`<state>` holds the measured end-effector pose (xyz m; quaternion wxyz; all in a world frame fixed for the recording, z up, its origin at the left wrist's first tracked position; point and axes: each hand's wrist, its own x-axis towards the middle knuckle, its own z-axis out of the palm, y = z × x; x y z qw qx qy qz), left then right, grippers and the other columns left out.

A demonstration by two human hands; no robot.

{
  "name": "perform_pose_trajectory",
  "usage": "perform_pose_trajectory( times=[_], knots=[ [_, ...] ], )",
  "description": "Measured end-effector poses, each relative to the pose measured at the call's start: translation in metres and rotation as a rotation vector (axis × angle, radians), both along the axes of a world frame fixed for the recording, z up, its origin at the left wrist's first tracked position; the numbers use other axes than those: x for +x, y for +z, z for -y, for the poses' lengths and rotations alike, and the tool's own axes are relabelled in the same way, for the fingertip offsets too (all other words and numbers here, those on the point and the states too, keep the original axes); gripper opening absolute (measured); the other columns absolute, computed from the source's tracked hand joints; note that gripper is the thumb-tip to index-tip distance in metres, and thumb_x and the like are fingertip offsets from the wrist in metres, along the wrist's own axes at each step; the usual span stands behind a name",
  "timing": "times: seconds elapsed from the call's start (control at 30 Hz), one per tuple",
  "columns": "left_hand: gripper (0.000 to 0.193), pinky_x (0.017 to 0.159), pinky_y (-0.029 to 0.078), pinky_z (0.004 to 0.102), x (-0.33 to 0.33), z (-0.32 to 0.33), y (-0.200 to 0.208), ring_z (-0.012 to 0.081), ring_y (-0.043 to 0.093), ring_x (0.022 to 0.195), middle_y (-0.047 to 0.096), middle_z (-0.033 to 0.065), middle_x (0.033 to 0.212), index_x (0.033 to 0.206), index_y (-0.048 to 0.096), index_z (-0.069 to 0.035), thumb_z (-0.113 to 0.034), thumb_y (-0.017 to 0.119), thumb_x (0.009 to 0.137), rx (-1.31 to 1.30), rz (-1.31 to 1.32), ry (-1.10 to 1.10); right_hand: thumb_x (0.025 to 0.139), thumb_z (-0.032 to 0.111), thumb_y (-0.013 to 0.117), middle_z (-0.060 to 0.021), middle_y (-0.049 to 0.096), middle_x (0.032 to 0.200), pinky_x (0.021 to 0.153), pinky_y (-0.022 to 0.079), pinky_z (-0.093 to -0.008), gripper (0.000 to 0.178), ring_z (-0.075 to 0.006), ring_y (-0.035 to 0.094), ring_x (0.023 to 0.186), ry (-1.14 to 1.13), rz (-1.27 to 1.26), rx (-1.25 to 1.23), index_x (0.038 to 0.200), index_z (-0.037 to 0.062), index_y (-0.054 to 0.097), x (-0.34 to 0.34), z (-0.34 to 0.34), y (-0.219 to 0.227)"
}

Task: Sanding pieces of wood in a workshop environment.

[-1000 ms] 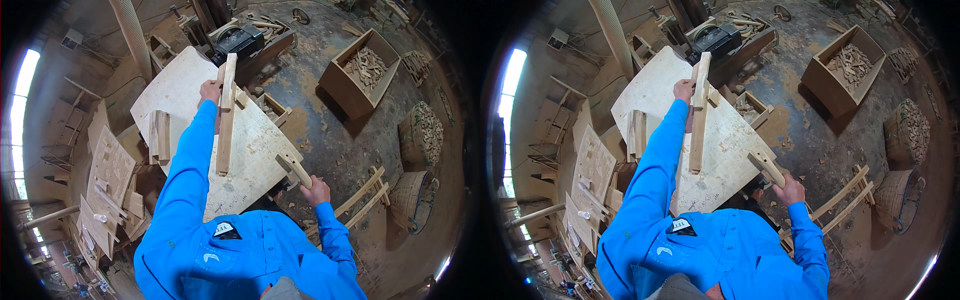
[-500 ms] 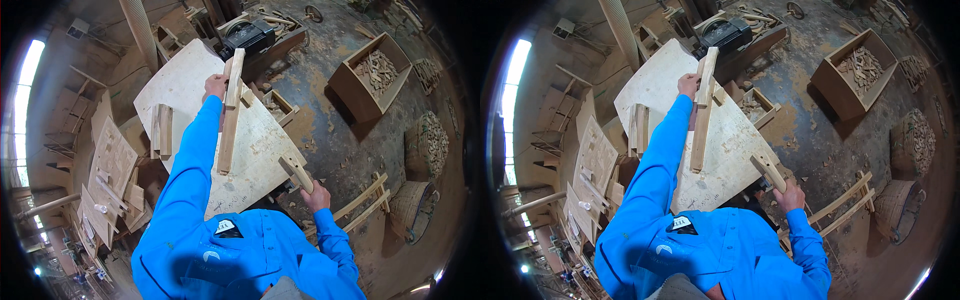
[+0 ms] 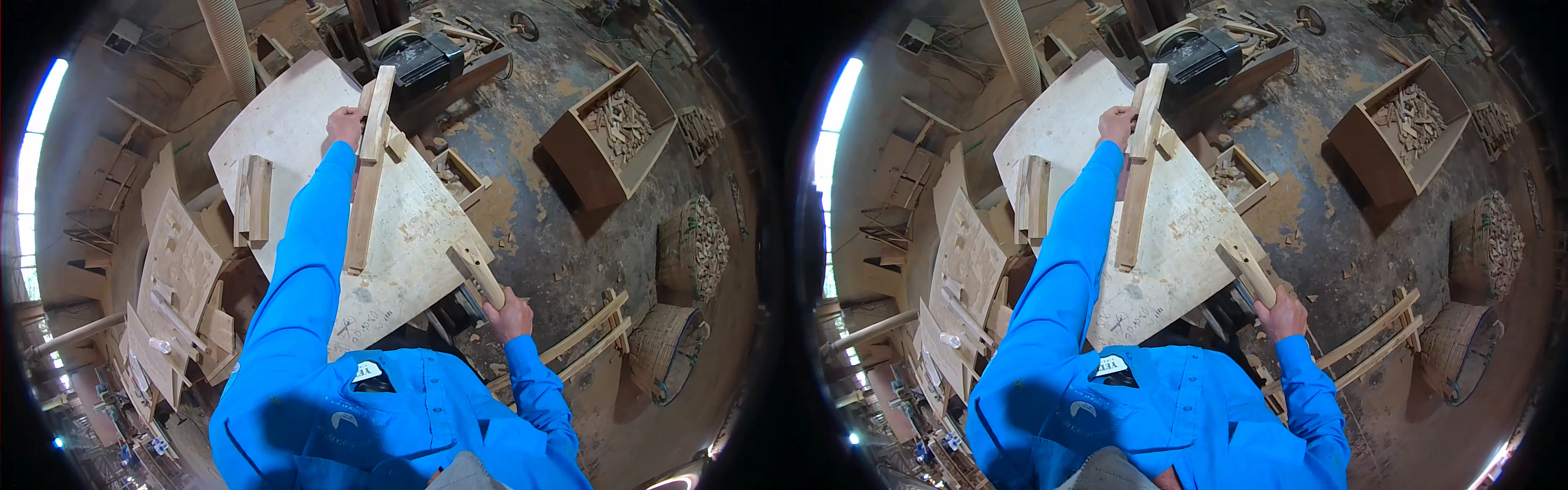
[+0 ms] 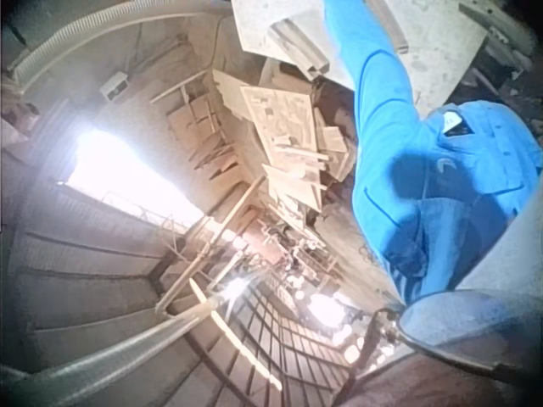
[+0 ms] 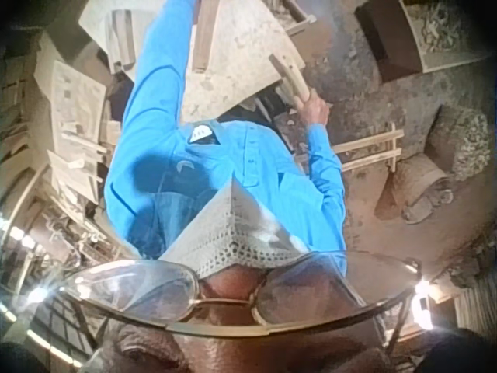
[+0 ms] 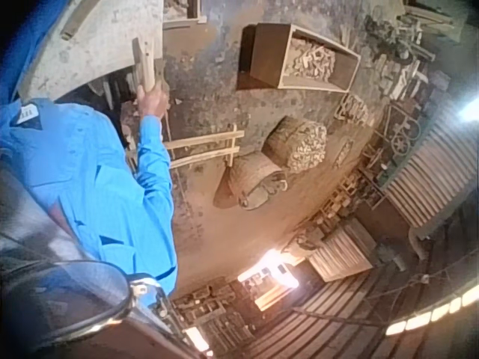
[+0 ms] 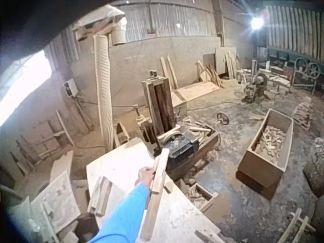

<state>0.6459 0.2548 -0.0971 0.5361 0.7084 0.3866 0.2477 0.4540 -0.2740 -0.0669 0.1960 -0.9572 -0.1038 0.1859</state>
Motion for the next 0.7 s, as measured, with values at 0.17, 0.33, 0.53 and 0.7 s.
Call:
perform_pose_trajectory(
  times=[0.17,0.33,0.53,0.7],
  knots=[
    [0.016,0.060,0.057,0.0297,-0.001,0.000,0.004,0.0127,0.067,0.066,0.076,0.0078,0.082,0.097,0.080,0.001,-0.013,0.082,0.089,0.015,0.002,0.008,0.087,0.046,0.075,-0.0258,0.073,0.089,0.077,0.056,-0.0575,0.043,-0.0478,0.071,0.086,0.018,0.053,0.040,0.095,0.0051,0.065,-0.002,0.001,-0.010],
    [0.016,0.060,0.058,0.0295,-0.001,0.005,0.007,0.0131,0.068,0.066,0.077,0.0080,0.083,0.097,0.081,0.000,-0.013,0.083,0.088,0.019,0.021,-0.015,0.087,0.046,0.075,-0.0262,0.073,0.087,0.077,0.055,-0.0578,0.043,-0.0484,0.071,0.086,-0.010,0.051,0.042,0.094,0.0049,0.065,-0.002,0.000,-0.010],
    [0.018,0.063,0.060,0.0313,0.001,0.000,0.003,0.0151,0.070,0.067,0.078,0.0092,0.084,0.097,0.082,-0.001,-0.015,0.083,0.088,0.064,0.020,-0.011,0.088,0.046,0.074,-0.0261,0.073,0.088,0.078,0.056,-0.0569,0.042,-0.0479,0.071,0.086,0.008,0.073,0.040,0.093,0.0051,0.066,-0.003,0.001,-0.015],
    [0.018,0.065,0.060,0.0326,0.007,-0.005,-0.004,0.0165,0.072,0.069,0.078,0.0103,0.085,0.099,0.082,-0.002,-0.017,0.083,0.089,0.120,-0.023,-0.001,0.088,0.046,0.074,-0.0261,0.074,0.089,0.079,0.056,-0.0566,0.043,-0.0475,0.072,0.087,-0.012,0.047,0.045,0.096,0.0047,0.067,-0.005,-0.001,-0.009]
  ],
)
